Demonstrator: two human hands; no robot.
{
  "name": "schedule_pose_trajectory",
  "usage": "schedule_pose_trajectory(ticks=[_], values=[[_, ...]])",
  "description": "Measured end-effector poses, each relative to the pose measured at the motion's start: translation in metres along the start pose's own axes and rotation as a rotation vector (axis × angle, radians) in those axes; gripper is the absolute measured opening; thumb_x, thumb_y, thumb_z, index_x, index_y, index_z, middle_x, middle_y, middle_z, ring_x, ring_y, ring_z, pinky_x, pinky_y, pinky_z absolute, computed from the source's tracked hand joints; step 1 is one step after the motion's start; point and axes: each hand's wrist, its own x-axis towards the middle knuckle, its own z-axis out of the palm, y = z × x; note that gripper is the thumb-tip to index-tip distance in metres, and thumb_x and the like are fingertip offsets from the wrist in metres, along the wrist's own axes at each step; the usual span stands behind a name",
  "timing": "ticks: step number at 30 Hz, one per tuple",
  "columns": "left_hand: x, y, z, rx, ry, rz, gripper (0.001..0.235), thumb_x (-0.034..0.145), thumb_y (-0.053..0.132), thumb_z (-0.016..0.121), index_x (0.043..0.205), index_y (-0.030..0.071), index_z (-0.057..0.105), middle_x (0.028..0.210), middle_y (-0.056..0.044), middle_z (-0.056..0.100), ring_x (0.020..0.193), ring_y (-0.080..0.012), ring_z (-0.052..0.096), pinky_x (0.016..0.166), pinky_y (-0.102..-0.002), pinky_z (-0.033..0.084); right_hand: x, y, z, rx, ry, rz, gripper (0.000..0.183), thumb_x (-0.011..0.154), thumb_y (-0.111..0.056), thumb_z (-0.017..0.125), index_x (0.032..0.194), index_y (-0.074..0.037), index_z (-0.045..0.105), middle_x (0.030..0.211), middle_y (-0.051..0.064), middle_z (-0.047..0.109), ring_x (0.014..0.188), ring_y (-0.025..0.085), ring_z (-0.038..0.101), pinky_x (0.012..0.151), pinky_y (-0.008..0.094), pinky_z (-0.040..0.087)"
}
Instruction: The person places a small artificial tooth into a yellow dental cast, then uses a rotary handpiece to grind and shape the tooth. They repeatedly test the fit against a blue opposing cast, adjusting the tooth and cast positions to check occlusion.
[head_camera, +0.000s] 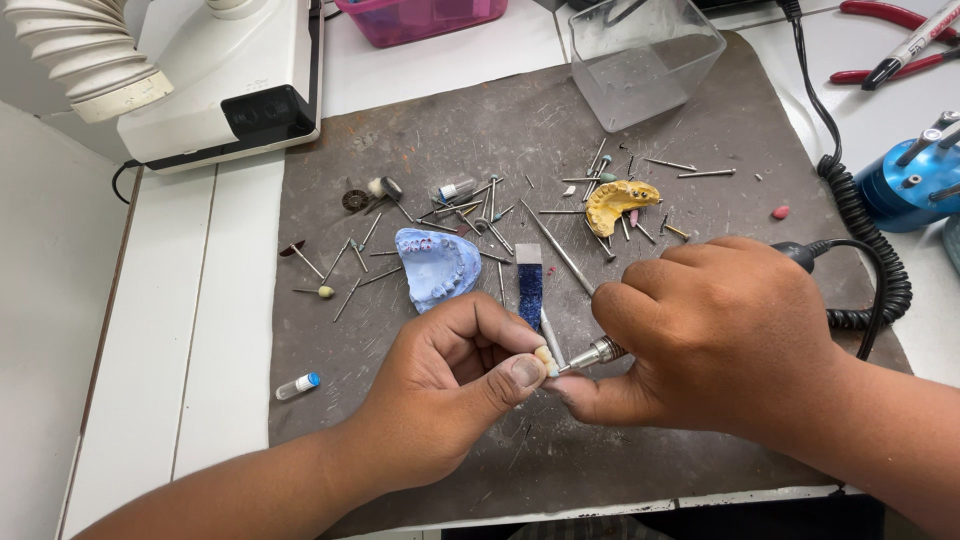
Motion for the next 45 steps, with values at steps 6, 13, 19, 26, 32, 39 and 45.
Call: schedule_pose_trajectory(ticks=[6, 13, 19, 26, 32, 39, 45], values=[[0.003, -0.003, -0.005, -0.094, -0.054, -0.052, 0.022, 0.099, 0.021, 0.071, 0.108, 0.003, 0.062, 0.101, -0.005, 0.069, 0.094, -0.0090, 0.066, 0.082, -0.026, 0.057, 0.000, 0.000, -0.002, 0.000, 0.056, -0.009, 0.064, 0.068, -0.070, 0.075, 0.050, -0.012, 0.055, 0.045, 0.003, 0.052, 0.041, 0.021, 0.057, 0.041, 0.037, 0.045], [0.003, -0.005, -0.007, -0.117, -0.107, -0.057, 0.021, 0.100, 0.021, 0.072, 0.107, 0.005, 0.061, 0.105, -0.005, 0.069, 0.094, -0.0091, 0.064, 0.081, -0.026, 0.056, -0.001, 0.000, 0.000, 0.043, 0.042, -0.003, 0.066, 0.069, -0.071, 0.074, 0.049, -0.012, 0.054, 0.044, 0.002, 0.050, 0.039, 0.021, 0.055, 0.039, 0.037, 0.044], [0.003, -0.006, -0.007, -0.108, -0.112, -0.057, 0.021, 0.100, 0.022, 0.071, 0.107, 0.005, 0.061, 0.105, -0.006, 0.069, 0.093, -0.0090, 0.064, 0.080, -0.026, 0.056, -0.002, -0.001, 0.000, 0.069, 0.021, -0.014, 0.066, 0.070, -0.071, 0.075, 0.048, -0.013, 0.053, 0.043, 0.002, 0.050, 0.038, 0.020, 0.055, 0.041, 0.037, 0.046], [0.004, -0.005, -0.006, -0.073, -0.112, -0.043, 0.022, 0.100, 0.024, 0.071, 0.107, 0.006, 0.061, 0.105, -0.005, 0.069, 0.092, -0.0090, 0.064, 0.079, -0.026, 0.056, -0.001, -0.001, 0.000, 0.054, 0.005, -0.014, 0.066, 0.069, -0.070, 0.075, 0.047, -0.012, 0.053, 0.042, 0.002, 0.049, 0.038, 0.021, 0.054, 0.040, 0.037, 0.046], [0.004, -0.006, -0.006, -0.082, -0.101, -0.052, 0.024, 0.099, 0.026, 0.071, 0.106, 0.006, 0.061, 0.105, -0.005, 0.069, 0.095, -0.0090, 0.064, 0.082, -0.026, 0.056, 0.001, -0.002, -0.002, 0.066, 0.027, -0.018, 0.062, 0.068, -0.066, 0.077, 0.048, -0.012, 0.054, 0.044, 0.001, 0.050, 0.039, 0.021, 0.055, 0.042, 0.037, 0.046], [0.009, -0.016, -0.013, -0.145, -0.111, 0.047, 0.022, 0.101, 0.023, 0.071, 0.109, 0.007, 0.059, 0.106, -0.003, 0.066, 0.093, -0.0080, 0.059, 0.080, -0.024, 0.049, 0.003, -0.003, -0.007, 0.156, 0.083, 0.008, 0.053, 0.060, -0.054, 0.082, 0.050, -0.010, 0.053, 0.046, 0.005, 0.051, 0.041, 0.025, 0.054, 0.042, 0.040, 0.043], [0.020, -0.019, -0.016, -0.055, -0.063, 0.238, 0.021, 0.101, 0.023, 0.070, 0.108, 0.006, 0.059, 0.106, -0.004, 0.065, 0.091, -0.0091, 0.059, 0.082, -0.026, 0.052, 0.001, -0.006, -0.008, 0.421, 0.216, -0.006, 0.036, 0.068, -0.034, 0.090, 0.086, -0.011, 0.070, 0.051, -0.001, 0.051, 0.043, 0.017, 0.054, 0.043, 0.033, 0.041]])
